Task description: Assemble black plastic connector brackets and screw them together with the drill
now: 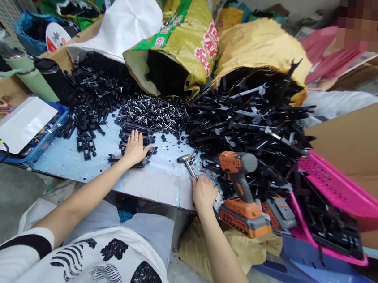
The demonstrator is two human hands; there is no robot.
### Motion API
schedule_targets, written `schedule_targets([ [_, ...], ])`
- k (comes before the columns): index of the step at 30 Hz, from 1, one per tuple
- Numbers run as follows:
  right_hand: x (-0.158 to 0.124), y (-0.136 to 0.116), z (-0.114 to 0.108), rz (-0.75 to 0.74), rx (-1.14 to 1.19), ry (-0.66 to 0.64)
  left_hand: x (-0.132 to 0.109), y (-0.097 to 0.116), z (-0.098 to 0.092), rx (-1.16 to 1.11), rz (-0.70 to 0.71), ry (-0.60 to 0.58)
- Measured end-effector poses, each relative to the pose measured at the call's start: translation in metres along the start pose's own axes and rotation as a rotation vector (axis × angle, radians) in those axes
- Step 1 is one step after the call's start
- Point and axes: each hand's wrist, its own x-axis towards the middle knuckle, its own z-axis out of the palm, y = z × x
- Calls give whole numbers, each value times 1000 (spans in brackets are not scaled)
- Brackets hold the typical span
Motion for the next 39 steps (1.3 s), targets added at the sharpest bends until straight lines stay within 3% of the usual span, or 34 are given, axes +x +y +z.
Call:
schedule_targets([
  [3, 11, -6, -14, 43, 129, -71, 22, -14, 2, 10, 3, -47],
  [6, 34, -22, -51, -23, 418, -100, 24, -30, 3, 35, 97, -82],
  [10, 75, -66, -111, -215, 708, -7, 19, -37, 2, 58, 125, -82],
  [13, 90, -102, -130, -215, 705, 98, 19, -34, 1, 56, 116, -90],
  [18, 86, -128, -121, -322, 409, -182, 20, -34, 2, 46, 108, -76],
  [21, 86, -128, -122, -250, 457, -21, 19, -34, 3, 41, 110, -80],
  [23, 87, -130, -122, -226, 482, 11, 21, -33, 3, 44, 110, -82],
  [28, 85, -125, -110, -256, 428, -242, 17, -31, -10, 20, 93, -117],
  [31, 77, -93, -95, -125, 452, -206, -10, -38, -21, -13, 169, -140],
  [35, 63, -44, -70, -16, 286, -233, -53, -51, -20, 44, 373, -120],
  [37, 66, -38, -62, -20, 222, -148, -59, -55, -15, 95, 442, -99],
  [39, 83, -48, -62, -85, 263, 39, -53, -54, -10, 123, 498, -89],
])
